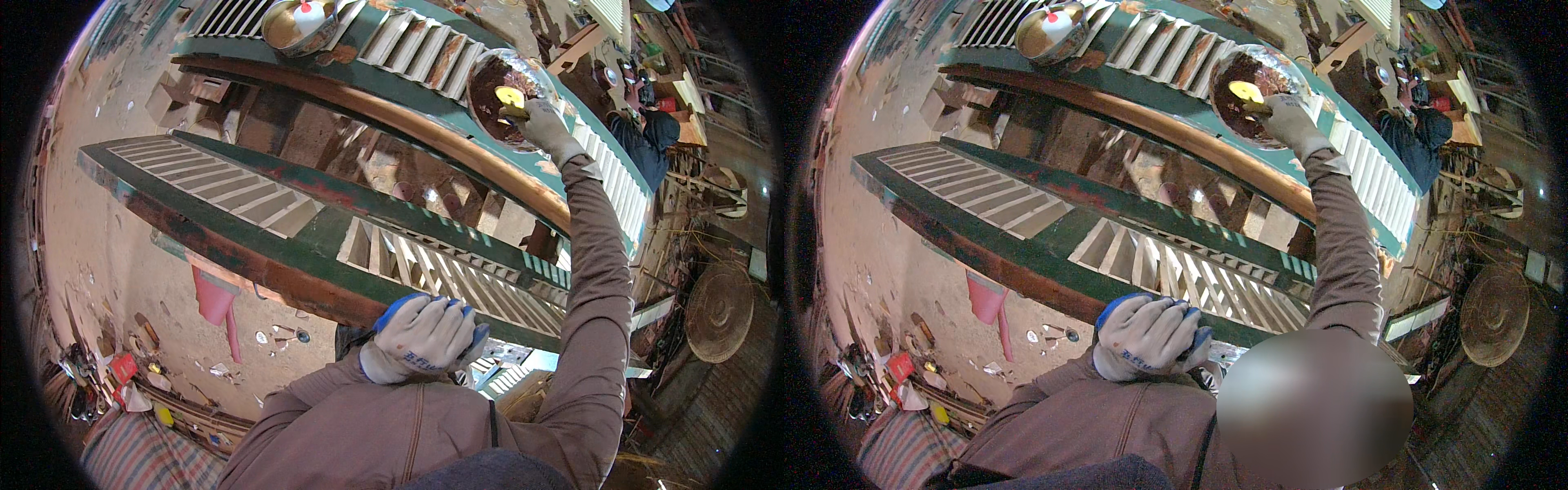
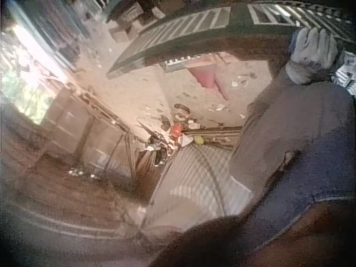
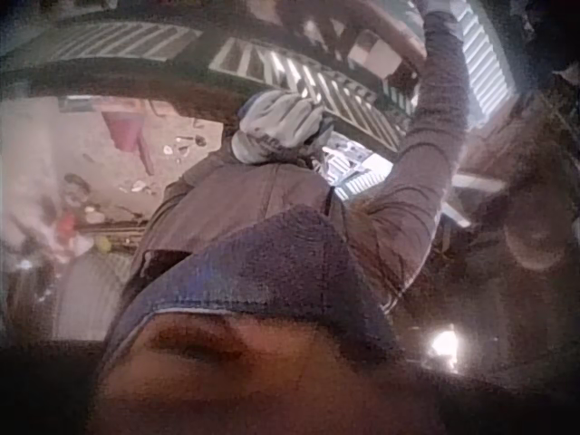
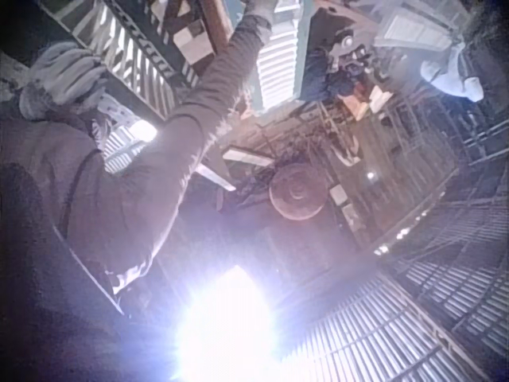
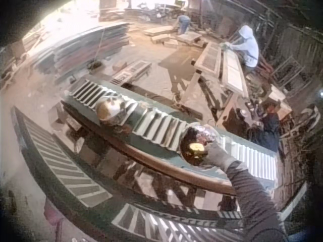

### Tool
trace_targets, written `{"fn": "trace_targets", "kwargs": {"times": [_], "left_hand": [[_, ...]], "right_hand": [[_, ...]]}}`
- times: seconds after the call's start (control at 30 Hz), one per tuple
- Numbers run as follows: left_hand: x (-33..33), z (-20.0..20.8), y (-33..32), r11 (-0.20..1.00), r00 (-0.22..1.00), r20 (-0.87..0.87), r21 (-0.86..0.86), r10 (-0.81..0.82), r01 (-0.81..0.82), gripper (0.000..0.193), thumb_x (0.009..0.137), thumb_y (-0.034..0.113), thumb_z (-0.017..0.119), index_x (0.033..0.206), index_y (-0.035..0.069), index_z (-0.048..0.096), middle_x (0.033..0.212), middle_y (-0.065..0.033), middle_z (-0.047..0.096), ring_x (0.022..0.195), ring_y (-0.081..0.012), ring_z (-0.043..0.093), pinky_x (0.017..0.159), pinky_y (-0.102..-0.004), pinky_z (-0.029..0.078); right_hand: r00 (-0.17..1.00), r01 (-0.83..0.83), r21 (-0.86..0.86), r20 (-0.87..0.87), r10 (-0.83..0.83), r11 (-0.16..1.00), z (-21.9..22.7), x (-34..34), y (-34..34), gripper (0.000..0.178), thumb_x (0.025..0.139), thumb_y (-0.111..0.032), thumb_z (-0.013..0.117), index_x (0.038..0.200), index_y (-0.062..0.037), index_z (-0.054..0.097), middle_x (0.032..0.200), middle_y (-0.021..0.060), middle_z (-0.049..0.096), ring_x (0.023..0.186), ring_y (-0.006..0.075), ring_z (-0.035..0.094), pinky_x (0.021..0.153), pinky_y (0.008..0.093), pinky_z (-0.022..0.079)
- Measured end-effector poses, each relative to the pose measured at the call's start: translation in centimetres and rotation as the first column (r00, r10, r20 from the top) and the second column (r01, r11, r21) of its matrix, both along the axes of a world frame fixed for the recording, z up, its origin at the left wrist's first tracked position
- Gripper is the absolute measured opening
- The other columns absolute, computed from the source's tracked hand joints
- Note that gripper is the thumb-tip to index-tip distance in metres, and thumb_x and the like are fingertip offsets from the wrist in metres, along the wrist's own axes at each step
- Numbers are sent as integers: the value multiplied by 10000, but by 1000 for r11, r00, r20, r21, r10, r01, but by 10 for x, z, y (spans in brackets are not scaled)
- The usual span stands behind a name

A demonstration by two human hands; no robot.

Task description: The person sands a green wooden slatted panel using a yellow sanding block, then uses a power sander to smooth the surface. The person flips the panel and continues sanding different sections while wearing gloves.

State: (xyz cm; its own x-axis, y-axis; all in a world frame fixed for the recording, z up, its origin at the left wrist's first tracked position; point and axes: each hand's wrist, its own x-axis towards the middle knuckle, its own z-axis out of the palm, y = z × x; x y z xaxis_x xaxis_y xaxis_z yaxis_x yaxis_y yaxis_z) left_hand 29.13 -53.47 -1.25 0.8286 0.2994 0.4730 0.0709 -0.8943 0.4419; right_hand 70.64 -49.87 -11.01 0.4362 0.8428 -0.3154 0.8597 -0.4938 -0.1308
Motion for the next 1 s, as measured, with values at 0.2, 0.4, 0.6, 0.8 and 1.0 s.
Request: {"fn": "trace_targets", "kwargs": {"times": [0.2, 0.4, 0.6, 0.8, 1.0], "left_hand": [[-1, 0, 1, 998, 1000, -16, 59, 13, -12, 250, 847, 385, 723, 903, 143, 750, 877, 2, 758, 835, -140, 729, 766, -302, 554], [1, 1, 1, 999, 999, 1, 30, 33, -34, 235, 838, 371, 727, 896, 145, 753, 868, 3, 758, 832, -135, 730, 751, -299, 552], [-1, 0, -1, 998, 998, -15, 35, 54, -54, 244, 855, 380, 704, 912, 148, 753, 879, 4, 757, 828, -125, 728, 748, -295, 550], [-2, 4, 1, 999, 999, -48, 42, 18, -16, 270, 856, 400, 700, 917, 144, 754, 899, 6, 758, 846, -135, 723, 774, -298, 546], [-4, -1, -2, 998, 999, -31, 44, 34, -33, 280, 853, 402, 713, 946, 142, 756, 918, 2, 757, 850, -142, 721, 792, -306, 548]], "right_hand": [[995, -100, 192, 14, 99, 976, -26, 3, -31, 371, 949, -211, 683, 1312, -161, 622, 1195, 213, 670, 1243, 432, 567, 1005, 488, 491], [996, -72, 141, -34, 78, 987, -27, 8, -19, 296, 844, -127, 703, 1137, -82, 709, 1141, 192, 661, 1152, 417, 593, 1000, 461, 485], [995, -96, -57, 23, 98, 994, 12, -7, 4, 344, 814, -116, 700, 1150, -45, 720, 1196, 195, 671, 1167, 391, 624, 1020, 450, 484], [988, -141, 124, -39, 147, 982, -5, 0, -3, 362, 826, -154, 749, 1186, -179, 761, 1204, 140, 693, 1151, 354, 643, 1014, 426, 501], [981, -187, 36, -41, 189, 982, -8, 3, -7, 307, 812, -87, 791, 1107, -171, 784, 1111, 99, 713, 1112, 334, 639, 1030, 429, 479]]}}
